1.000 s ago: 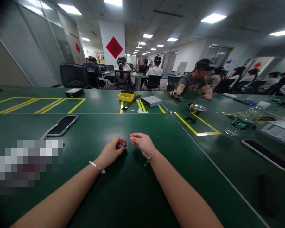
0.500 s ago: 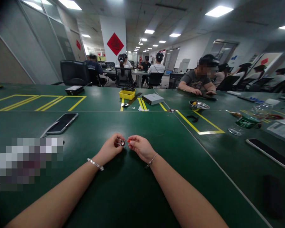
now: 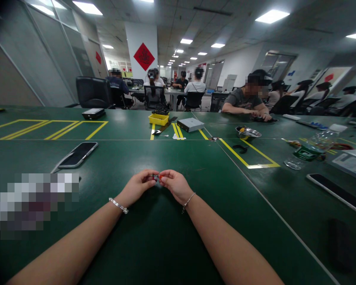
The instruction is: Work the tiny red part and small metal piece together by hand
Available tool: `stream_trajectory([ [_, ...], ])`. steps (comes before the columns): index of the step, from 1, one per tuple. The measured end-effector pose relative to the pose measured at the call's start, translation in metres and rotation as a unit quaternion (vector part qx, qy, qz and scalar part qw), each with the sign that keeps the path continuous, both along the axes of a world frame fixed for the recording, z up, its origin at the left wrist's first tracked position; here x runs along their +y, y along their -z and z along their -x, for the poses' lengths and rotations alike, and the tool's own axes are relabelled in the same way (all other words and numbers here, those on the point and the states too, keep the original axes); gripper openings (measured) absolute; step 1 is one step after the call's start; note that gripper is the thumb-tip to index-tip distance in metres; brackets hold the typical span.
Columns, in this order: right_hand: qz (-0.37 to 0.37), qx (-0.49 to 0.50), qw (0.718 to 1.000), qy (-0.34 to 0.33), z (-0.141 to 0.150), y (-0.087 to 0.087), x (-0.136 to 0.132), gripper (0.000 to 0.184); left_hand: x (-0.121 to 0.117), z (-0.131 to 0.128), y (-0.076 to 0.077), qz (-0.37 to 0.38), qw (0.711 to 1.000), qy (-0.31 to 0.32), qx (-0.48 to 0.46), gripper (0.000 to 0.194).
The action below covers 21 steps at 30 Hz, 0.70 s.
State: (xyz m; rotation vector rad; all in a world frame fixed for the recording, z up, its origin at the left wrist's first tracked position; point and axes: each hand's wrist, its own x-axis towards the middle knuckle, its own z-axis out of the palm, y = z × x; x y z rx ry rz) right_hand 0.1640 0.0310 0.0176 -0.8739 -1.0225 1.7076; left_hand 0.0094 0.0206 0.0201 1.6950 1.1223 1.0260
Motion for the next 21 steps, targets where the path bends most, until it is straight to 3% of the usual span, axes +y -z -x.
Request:
stream_trajectory([
  [8,0.007,-0.003,1.000,-0.001,-0.0010,-0.0003,0.0000,0.016,0.0012,-0.0001,-0.0014,0.004,1.000,-0.011,-0.013,0.026],
  [12,0.007,-0.011,1.000,-0.008,-0.0004,-0.0013,0.0009,0.017,0.0016,-0.0037,0.0005,0.053,0.994,-0.008,-0.090,0.030],
  [16,-0.013,-0.040,0.999,0.033,0.0023,0.0022,0.0013,0.017,0.0019,-0.0064,0.0008,0.085,0.986,-0.025,-0.144,0.029],
  [21,-0.072,-0.102,0.989,0.083,0.0052,0.0071,0.0000,0.020,0.0000,-0.0071,-0.0018,0.083,0.990,-0.035,-0.113,0.019],
])
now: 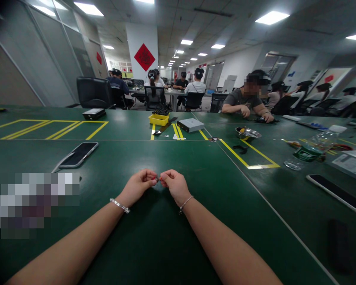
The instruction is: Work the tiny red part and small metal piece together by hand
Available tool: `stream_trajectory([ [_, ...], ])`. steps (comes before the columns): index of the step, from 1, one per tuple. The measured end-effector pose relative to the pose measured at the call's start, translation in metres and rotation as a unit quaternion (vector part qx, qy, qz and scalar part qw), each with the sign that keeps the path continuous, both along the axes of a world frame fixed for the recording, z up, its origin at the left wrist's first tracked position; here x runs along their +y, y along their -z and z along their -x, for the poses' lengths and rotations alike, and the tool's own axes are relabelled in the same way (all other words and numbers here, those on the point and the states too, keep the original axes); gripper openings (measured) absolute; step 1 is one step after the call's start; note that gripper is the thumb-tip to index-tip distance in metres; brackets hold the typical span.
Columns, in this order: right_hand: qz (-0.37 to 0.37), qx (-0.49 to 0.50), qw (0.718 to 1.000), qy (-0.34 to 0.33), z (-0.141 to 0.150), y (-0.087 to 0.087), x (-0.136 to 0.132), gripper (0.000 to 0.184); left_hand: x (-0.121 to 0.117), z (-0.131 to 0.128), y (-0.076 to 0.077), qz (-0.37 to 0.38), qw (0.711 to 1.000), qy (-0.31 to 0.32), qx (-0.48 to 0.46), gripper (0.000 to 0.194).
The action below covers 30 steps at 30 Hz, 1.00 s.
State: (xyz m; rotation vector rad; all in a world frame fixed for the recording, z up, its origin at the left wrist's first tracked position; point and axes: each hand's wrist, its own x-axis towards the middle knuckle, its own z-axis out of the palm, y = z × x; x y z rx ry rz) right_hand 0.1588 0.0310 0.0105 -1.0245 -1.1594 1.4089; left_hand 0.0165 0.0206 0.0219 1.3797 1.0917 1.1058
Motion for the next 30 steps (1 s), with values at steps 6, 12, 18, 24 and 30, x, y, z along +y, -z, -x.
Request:
stream_trajectory([
  [6,-0.031,-0.043,0.998,0.023,0.001,-0.006,-0.004,0.021,-0.004,-0.003,0.000,-0.019,0.998,-0.023,0.061,0.012],
  [12,-0.033,-0.058,0.996,0.053,0.004,-0.003,-0.008,0.033,-0.004,-0.005,0.004,-0.040,0.992,-0.065,0.095,0.009],
  [18,-0.010,-0.037,0.998,0.049,0.007,0.001,-0.010,0.038,-0.003,-0.005,0.003,-0.004,0.994,-0.092,0.054,0.008],
  [24,-0.015,-0.071,0.996,0.050,0.007,-0.003,-0.012,0.038,-0.005,-0.006,-0.002,0.025,0.994,-0.104,0.019,0.007],
  [30,-0.020,-0.122,0.991,0.044,0.007,-0.006,-0.013,0.038,-0.003,-0.005,0.001,0.040,0.993,-0.102,-0.034,0.007],
])
